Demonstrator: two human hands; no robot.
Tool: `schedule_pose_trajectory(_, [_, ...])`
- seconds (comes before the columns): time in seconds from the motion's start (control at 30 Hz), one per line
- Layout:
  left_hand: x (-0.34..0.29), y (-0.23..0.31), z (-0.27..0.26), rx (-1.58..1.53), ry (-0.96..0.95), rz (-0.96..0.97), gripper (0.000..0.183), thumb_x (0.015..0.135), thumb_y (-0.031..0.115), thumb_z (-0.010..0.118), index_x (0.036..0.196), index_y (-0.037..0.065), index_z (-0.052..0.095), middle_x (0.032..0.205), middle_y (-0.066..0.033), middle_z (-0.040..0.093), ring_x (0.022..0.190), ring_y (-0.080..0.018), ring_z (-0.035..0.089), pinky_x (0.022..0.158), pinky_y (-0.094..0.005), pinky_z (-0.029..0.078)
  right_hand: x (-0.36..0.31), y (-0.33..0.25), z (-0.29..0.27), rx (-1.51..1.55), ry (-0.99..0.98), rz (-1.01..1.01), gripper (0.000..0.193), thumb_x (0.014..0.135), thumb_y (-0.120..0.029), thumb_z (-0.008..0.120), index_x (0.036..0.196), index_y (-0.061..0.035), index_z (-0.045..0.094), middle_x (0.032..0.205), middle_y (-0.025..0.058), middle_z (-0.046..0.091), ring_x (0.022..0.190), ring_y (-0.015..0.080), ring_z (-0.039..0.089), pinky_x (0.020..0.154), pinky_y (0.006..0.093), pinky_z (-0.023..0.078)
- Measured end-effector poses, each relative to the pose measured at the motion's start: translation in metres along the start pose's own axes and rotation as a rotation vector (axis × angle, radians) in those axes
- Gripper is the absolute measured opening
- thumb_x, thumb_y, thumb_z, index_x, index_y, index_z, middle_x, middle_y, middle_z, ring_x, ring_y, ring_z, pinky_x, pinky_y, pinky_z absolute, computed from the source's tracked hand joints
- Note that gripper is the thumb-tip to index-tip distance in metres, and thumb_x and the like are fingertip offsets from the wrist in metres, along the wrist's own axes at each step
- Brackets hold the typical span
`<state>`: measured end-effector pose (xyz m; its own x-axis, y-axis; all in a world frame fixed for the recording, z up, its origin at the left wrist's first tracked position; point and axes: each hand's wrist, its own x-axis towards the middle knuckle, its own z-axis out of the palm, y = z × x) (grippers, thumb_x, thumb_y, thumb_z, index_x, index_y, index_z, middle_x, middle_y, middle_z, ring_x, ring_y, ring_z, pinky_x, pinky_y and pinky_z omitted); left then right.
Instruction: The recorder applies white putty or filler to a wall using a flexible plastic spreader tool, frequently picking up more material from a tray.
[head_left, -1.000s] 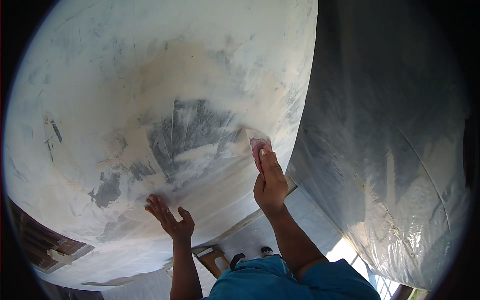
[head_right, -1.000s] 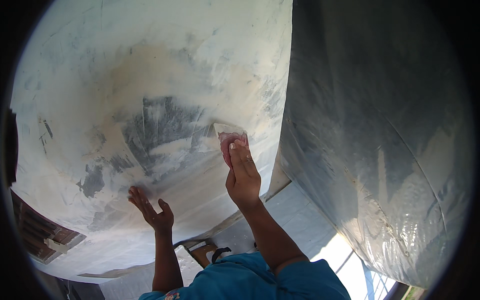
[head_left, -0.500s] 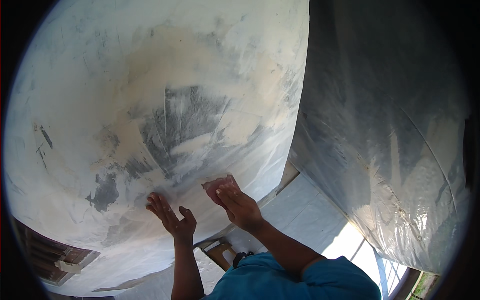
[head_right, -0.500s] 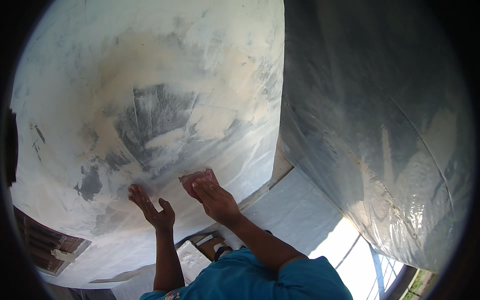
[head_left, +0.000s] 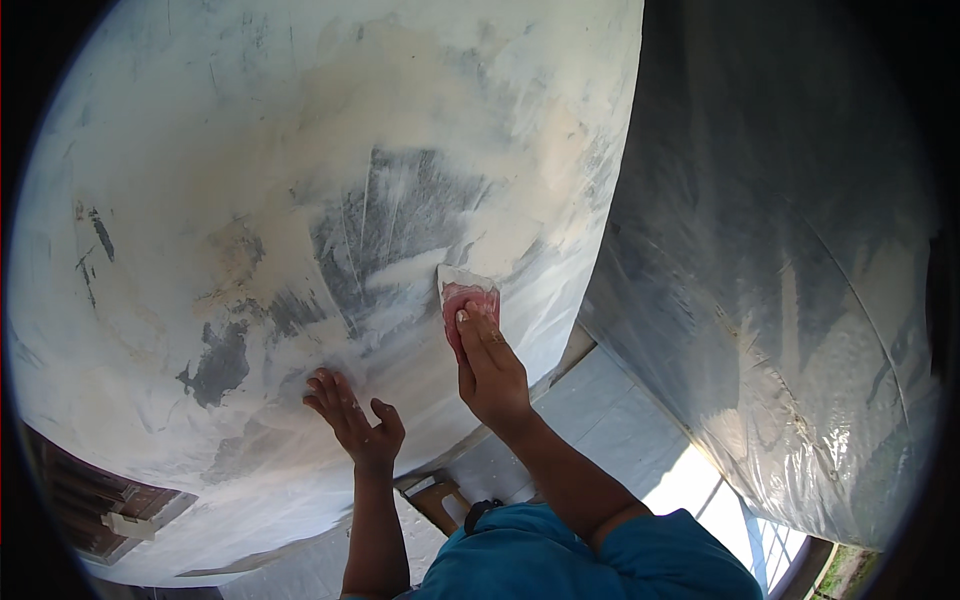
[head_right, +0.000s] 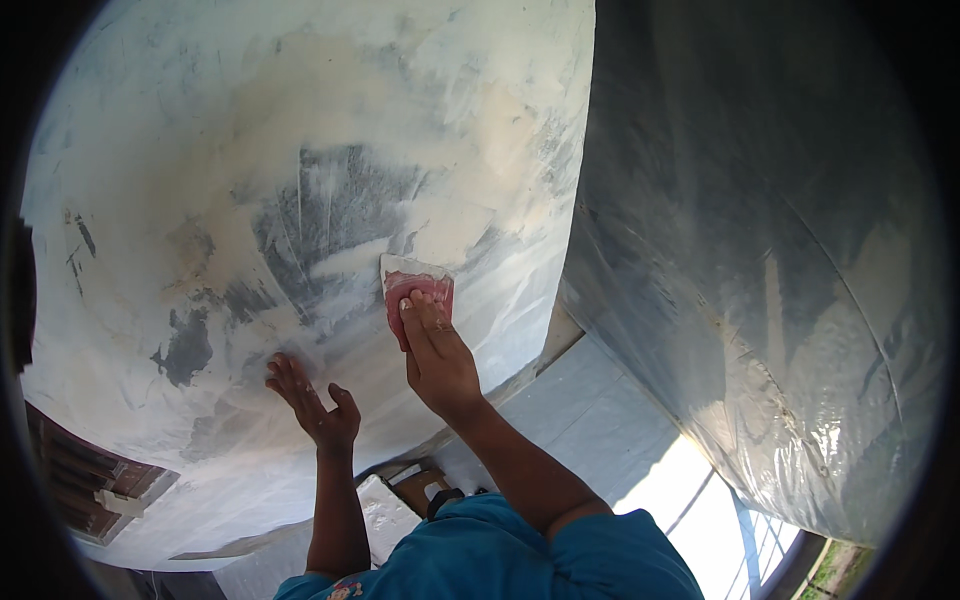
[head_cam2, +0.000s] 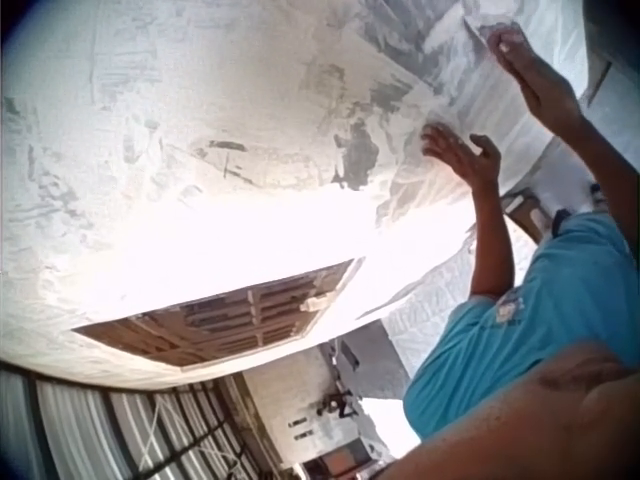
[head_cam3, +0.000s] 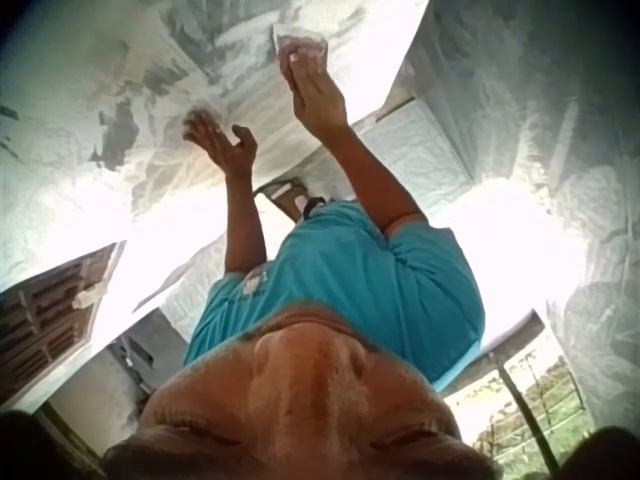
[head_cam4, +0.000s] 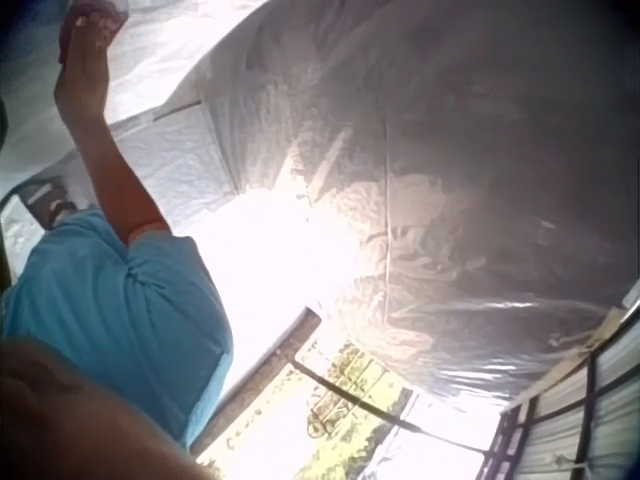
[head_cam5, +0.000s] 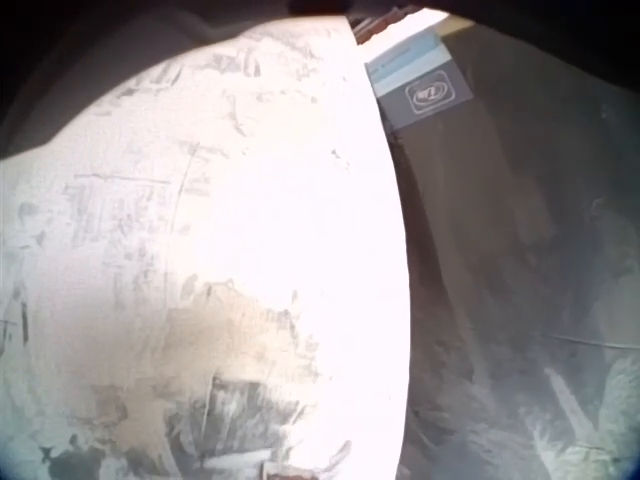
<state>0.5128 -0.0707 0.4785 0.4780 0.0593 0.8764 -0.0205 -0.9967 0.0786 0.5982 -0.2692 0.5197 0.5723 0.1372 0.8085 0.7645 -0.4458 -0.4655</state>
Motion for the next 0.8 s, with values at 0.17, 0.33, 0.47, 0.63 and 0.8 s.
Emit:
schedule_pose_trajectory(0.17, [0.001, 0.001, -0.001, 0.005, -0.011, 0.009, 0.068, 0.087, 0.008, 0.05, 0.15, -0.01, 0.035, 0.16, -0.0291, 0.031, 0.154, -0.0433, 0.019, 0.122, -0.0637, 0.009, 0.011, 0.005, -0.032, 0.064, 0.127, -0.003, 0.044, 0.084, 0.011, 0.057, 0.126, 0.0044, 0.065, 0.128, 0.0231, 0.066, 0.121, 0.0382, 0.063, 0.106, 0.0433, 0.05])
schedule_pose_trajectory(0.33, [0.002, 0.001, 0.0, -0.007, -0.002, 0.012, 0.068, 0.087, 0.009, 0.05, 0.15, -0.01, 0.035, 0.16, -0.0291, 0.03, 0.154, -0.0433, 0.019, 0.122, -0.0635, 0.008, 0.083, 0.044, -0.041, 0.069, 0.401, 0.068, 0.053, 0.083, 0.015, 0.048, 0.133, 0.0043, 0.061, 0.131, 0.0221, 0.066, 0.12, 0.0322, 0.066, 0.1, 0.0334, 0.052])
schedule_pose_trajectory(0.47, [0.003, 0.002, 0.002, -0.01, 0.003, 0.015, 0.068, 0.087, 0.009, 0.05, 0.15, -0.011, 0.035, 0.159, -0.0293, 0.031, 0.153, -0.0435, 0.019, 0.122, -0.0633, 0.008, 0.037, 0.031, -0.008, 0.022, 0.222, 0.012, 0.049, 0.082, 0.01, 0.059, 0.13, 0.0008, 0.061, 0.133, 0.02, 0.062, 0.124, 0.0388, 0.059, 0.109, 0.0451, 0.047])
schedule_pose_trajectory(0.63, [0.001, -0.001, 0.001, -0.001, -0.003, 0.021, 0.068, 0.087, 0.009, 0.05, 0.15, -0.011, 0.034, 0.159, -0.0297, 0.031, 0.153, -0.0437, 0.019, 0.123, -0.0629, 0.007, -0.039, 0.016, -0.004, 0.117, -0.002, 0.081, 0.039, 0.083, 0.011, 0.06, 0.118, -0.0033, 0.07, 0.119, 0.0156, 0.07, 0.116, 0.0334, 0.066, 0.107, 0.046, 0.05])
schedule_pose_trajectory(0.8, [0.001, -0.003, -0.002, 0.002, 0.0, 0.025, 0.067, 0.089, 0.009, 0.049, 0.151, -0.011, 0.033, 0.159, -0.0303, 0.031, 0.153, -0.0443, 0.018, 0.123, -0.0626, 0.007, 0.036, 0.053, -0.057, 0.085, 0.309, 0.256, 0.052, 0.083, 0.017, 0.042, 0.128, 0.0035, 0.065, 0.124, 0.0209, 0.07, 0.118, 0.0276, 0.068, 0.103, 0.0323, 0.051])
